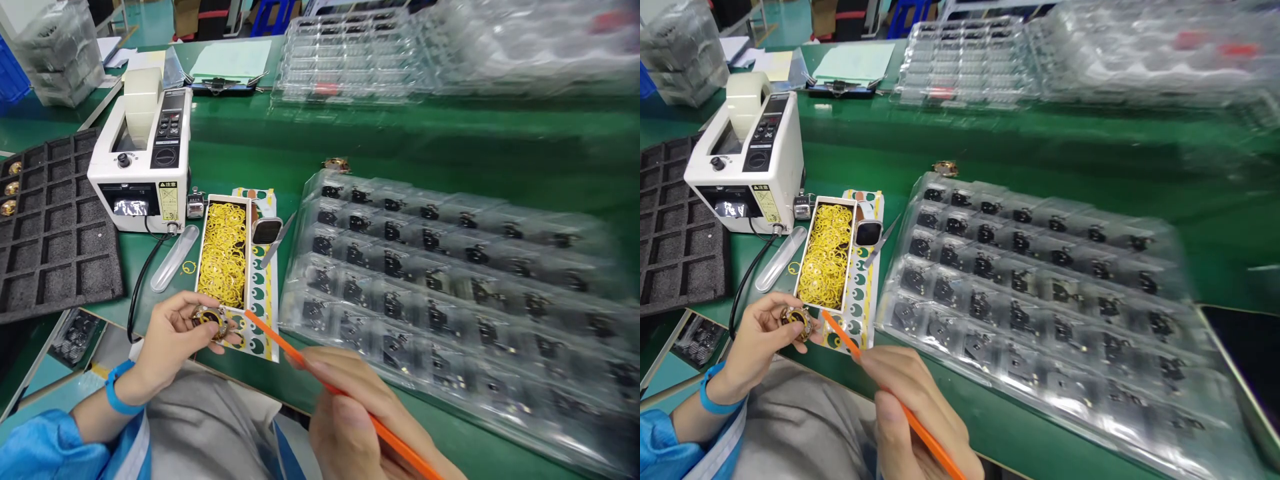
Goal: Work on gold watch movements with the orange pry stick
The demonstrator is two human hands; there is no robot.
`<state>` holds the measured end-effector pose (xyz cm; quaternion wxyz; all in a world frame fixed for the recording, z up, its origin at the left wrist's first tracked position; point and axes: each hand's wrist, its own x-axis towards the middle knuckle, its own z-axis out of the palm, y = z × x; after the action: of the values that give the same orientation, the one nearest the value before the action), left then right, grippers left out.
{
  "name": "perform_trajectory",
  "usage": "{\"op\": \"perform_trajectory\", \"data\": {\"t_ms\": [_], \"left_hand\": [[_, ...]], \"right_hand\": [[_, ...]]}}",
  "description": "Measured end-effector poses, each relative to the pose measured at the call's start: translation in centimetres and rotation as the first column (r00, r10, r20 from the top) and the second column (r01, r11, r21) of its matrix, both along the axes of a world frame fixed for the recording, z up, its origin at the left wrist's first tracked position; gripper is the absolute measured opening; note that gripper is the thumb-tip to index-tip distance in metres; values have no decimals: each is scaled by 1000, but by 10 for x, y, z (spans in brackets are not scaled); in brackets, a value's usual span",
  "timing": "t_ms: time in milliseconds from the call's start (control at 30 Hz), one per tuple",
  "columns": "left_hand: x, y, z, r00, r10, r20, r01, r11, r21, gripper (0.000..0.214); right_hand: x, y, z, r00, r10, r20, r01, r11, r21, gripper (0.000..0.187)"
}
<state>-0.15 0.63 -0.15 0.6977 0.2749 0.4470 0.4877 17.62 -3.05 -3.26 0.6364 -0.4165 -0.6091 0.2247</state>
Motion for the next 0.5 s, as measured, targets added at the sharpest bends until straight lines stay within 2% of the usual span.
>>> {"op": "perform_trajectory", "data": {"t_ms": [200, 300, 367, 433, 500], "left_hand": [[4, 2, 1, 996, 15, -93, -11, 999, 36, 26], [6, 2, 0, 983, 54, -178, -47, 998, 45, 23], [7, 0, -1, 970, 70, -231, -59, 997, 55, 20], [7, -3, -2, 955, 67, -287, -47, 996, 77, 16], [8, -7, -2, 937, 67, -344, -27, 992, 120, 17]], "right_hand": [[2, -7, 6, 995, -35, 89, 34, 999, 12, 32], [0, -10, 17, 973, 65, 221, -67, 998, 1, 32], [-5, -9, 23, 925, 149, 350, -142, 989, -45, 25], [-14, -4, 26, 876, 104, 471, -92, 995, -50, 17], [-24, 4, 24, 849, -20, 528, 21, 1000, 5, 16]]}}
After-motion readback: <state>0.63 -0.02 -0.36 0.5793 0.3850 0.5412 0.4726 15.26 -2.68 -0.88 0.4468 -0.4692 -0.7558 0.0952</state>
